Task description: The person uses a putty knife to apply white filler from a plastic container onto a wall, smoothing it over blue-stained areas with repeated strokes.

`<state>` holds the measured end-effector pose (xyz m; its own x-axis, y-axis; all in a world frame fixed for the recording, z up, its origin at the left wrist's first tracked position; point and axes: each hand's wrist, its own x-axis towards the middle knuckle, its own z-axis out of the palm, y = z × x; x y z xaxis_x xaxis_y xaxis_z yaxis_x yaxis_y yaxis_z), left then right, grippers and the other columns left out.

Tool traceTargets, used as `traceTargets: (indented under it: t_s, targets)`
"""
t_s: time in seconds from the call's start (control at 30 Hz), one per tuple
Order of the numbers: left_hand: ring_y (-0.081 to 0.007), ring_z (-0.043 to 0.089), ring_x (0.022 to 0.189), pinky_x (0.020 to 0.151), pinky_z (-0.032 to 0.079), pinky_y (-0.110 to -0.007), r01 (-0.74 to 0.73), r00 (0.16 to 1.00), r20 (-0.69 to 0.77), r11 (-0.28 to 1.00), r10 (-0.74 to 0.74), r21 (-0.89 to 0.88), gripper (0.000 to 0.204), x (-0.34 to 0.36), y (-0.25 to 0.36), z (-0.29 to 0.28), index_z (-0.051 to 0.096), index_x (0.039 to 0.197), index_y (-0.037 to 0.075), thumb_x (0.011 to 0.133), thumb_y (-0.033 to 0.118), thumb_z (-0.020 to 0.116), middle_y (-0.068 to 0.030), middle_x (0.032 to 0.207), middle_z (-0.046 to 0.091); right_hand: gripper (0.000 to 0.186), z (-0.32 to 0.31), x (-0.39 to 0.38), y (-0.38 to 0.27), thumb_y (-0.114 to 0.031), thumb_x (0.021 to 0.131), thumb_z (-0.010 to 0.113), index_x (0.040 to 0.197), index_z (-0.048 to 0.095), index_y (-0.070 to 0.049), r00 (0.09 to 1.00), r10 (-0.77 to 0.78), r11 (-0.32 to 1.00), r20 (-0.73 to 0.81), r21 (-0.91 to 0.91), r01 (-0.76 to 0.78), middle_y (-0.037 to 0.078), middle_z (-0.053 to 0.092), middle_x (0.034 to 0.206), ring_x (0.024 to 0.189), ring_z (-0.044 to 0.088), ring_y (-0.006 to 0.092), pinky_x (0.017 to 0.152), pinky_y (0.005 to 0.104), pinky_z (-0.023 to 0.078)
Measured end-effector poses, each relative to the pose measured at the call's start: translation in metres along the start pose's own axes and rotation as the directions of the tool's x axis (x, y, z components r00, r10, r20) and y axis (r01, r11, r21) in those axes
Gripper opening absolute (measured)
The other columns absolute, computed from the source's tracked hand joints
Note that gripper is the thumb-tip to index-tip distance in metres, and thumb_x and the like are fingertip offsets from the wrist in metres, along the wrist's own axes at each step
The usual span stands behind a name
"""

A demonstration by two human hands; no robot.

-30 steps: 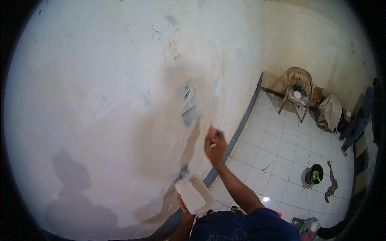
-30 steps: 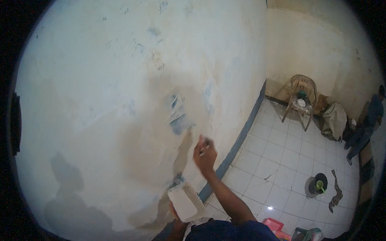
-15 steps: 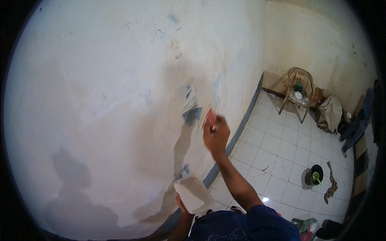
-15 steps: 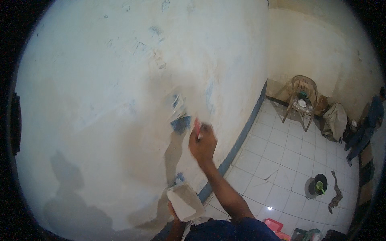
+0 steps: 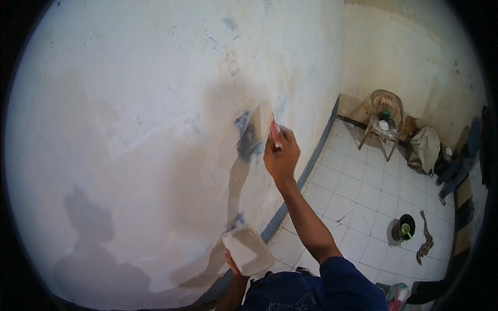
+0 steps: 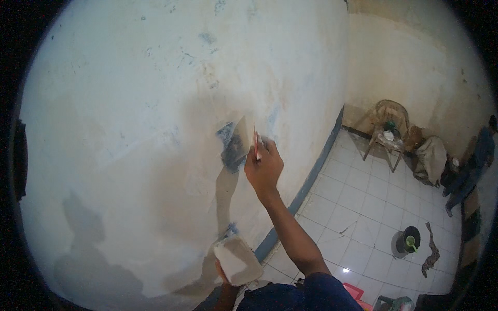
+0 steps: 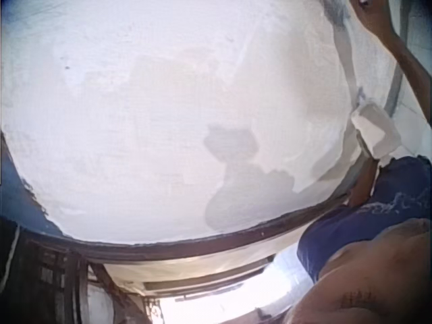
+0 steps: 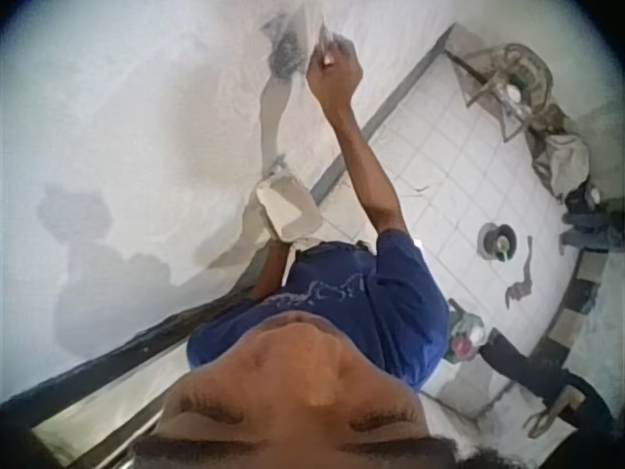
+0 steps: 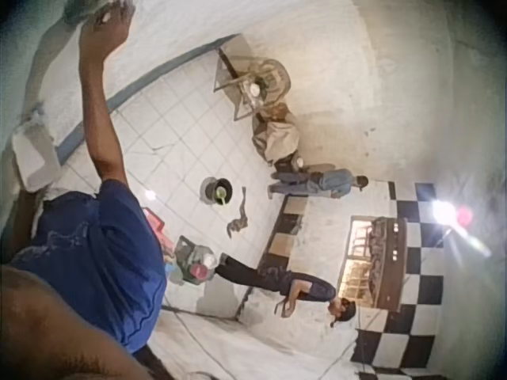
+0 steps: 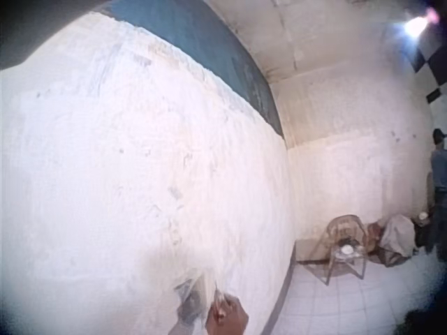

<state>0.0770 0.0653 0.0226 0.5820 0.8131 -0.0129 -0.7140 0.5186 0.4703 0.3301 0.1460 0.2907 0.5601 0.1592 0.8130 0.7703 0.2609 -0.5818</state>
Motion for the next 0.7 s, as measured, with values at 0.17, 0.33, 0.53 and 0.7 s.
traceTargets:
  t_s: [0.17, 0.33, 0.53, 0.7]
  targets:
    - [-0.0416, 0.049, 0.126, 0.101, 0.043, -0.061, -0.015, 1.0, -0.02, 0.999, 0.016, 0.046, 0.089, 0.003, 0.004, -0.004, 0.034, 0.148, 0.014, 0.082, 0.072, 0.047, -0.0181, 0.141, 0.047, 0.025, 0.035, -0.064, -0.023, -0.012, 0.068, 0.072, 0.092, 0.067, -0.007, 0.929, -0.27, 0.951, 0.252, -0.083, 0.299, 0.01, 0.059, 0.096, 0.078, 0.062, 0.026, 0.057, 0.037, 0.052]
    - [-0.0399, 0.051, 0.123, 0.101, 0.043, -0.059, 0.092, 0.991, -0.104, 0.991, -0.082, 0.098, 0.084, -0.007, 0.001, -0.014, 0.038, 0.146, 0.014, 0.084, 0.07, 0.047, -0.0159, 0.14, 0.048, 0.021, -0.023, -0.105, -0.059, -0.003, 0.07, 0.072, 0.091, 0.068, -0.003, 0.88, -0.304, 0.947, 0.364, 0.213, 0.239, 0.011, 0.062, 0.096, 0.073, 0.065, 0.0232, 0.056, 0.0328, 0.054]
    - [-0.0391, 0.052, 0.122, 0.101, 0.043, -0.058, 0.025, 0.999, 0.039, 0.999, -0.026, 0.034, 0.086, 0.004, -0.007, 0.015, 0.037, 0.146, 0.014, 0.082, 0.071, 0.048, -0.0159, 0.14, 0.048, 0.017, 0.003, 0.003, 0.036, -0.005, 0.076, 0.07, 0.092, 0.068, -0.001, 0.978, -0.178, 0.955, -0.106, -0.257, 0.146, 0.012, 0.062, 0.097, 0.072, 0.064, 0.0275, 0.055, 0.0383, 0.05]
    - [-0.039, 0.051, 0.123, 0.101, 0.043, -0.058, 0.019, 0.999, -0.043, 0.998, -0.016, 0.061, 0.088, -0.01, 0.0, 0.006, 0.036, 0.147, 0.014, 0.082, 0.073, 0.046, -0.0164, 0.14, 0.047, 0.019, 0.029, -0.006, -0.002, -0.002, 0.072, 0.068, 0.09, 0.07, -0.008, 0.964, -0.241, 0.941, 0.112, -0.216, 0.26, 0.008, 0.063, 0.093, 0.07, 0.063, 0.0244, 0.054, 0.0341, 0.049]
